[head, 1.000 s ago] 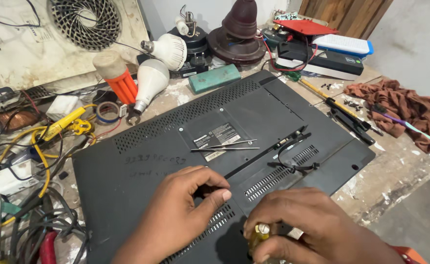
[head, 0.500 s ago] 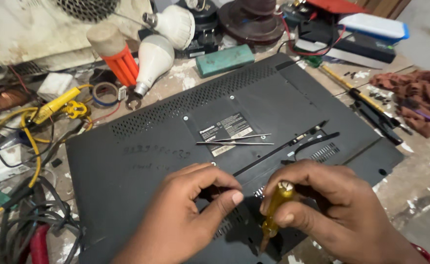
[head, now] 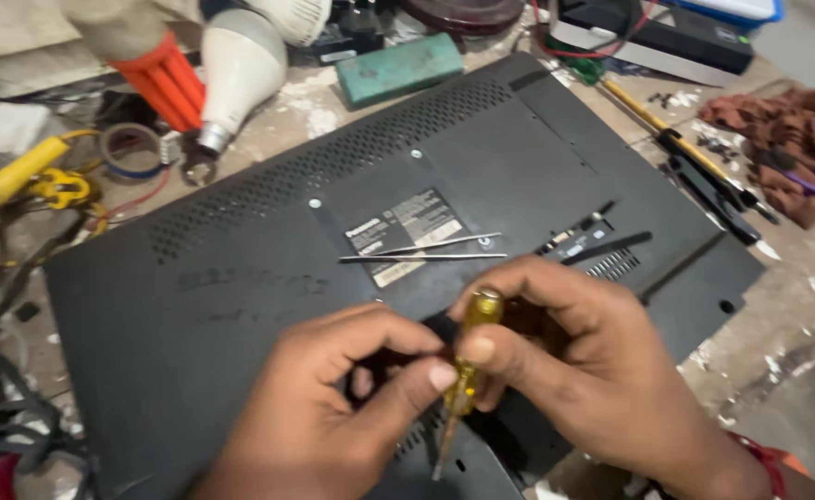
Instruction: The person uses a screwdriver to remove screws from the back cover of a Panasonic television lying face-down on a cluttered workbench. They unscrew screws at several points around the panel, set removed screws aside, and reposition the screwdriver bit between screws.
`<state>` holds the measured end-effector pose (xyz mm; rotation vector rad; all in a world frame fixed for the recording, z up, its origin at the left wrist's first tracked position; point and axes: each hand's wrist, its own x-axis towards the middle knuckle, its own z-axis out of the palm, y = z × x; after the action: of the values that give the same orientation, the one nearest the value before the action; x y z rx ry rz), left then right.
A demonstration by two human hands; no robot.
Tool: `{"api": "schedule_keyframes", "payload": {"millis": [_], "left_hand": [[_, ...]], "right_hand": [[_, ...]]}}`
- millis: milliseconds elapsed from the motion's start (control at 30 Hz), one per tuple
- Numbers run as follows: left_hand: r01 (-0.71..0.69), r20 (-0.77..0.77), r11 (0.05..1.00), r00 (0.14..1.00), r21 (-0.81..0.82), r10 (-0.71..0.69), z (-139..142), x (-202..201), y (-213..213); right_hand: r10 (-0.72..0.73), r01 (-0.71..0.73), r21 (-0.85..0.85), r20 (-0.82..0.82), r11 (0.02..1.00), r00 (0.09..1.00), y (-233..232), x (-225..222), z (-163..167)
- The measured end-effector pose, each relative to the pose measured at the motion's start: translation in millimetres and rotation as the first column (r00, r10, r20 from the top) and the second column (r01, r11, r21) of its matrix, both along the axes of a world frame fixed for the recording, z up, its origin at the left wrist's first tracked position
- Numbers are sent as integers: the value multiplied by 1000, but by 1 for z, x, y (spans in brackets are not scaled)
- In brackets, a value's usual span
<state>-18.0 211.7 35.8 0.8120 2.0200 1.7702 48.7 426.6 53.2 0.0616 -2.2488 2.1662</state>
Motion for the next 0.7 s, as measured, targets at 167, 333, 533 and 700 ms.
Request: {"api": "schedule_keyframes", "payload": {"millis": [167,333,533,700], "left_hand": [[-18,47,997,999,80,15,-7,2,-3],[-30,122,995,992,99,18,-2,5,-4],[36,51,990,998,133,-43,2,5,-9],[-5,-50,993,999,120,11,2,7,-6]], "right_hand": [[-63,64,-27,30,998,998,-13,-3,5],[-77,77,-24,-5,997,997,-21,-6,11],[-86,84,-25,-64,996,994,-24,-4,9],[-142,142,-9,-117,990,983,-25,-5,5]]}}
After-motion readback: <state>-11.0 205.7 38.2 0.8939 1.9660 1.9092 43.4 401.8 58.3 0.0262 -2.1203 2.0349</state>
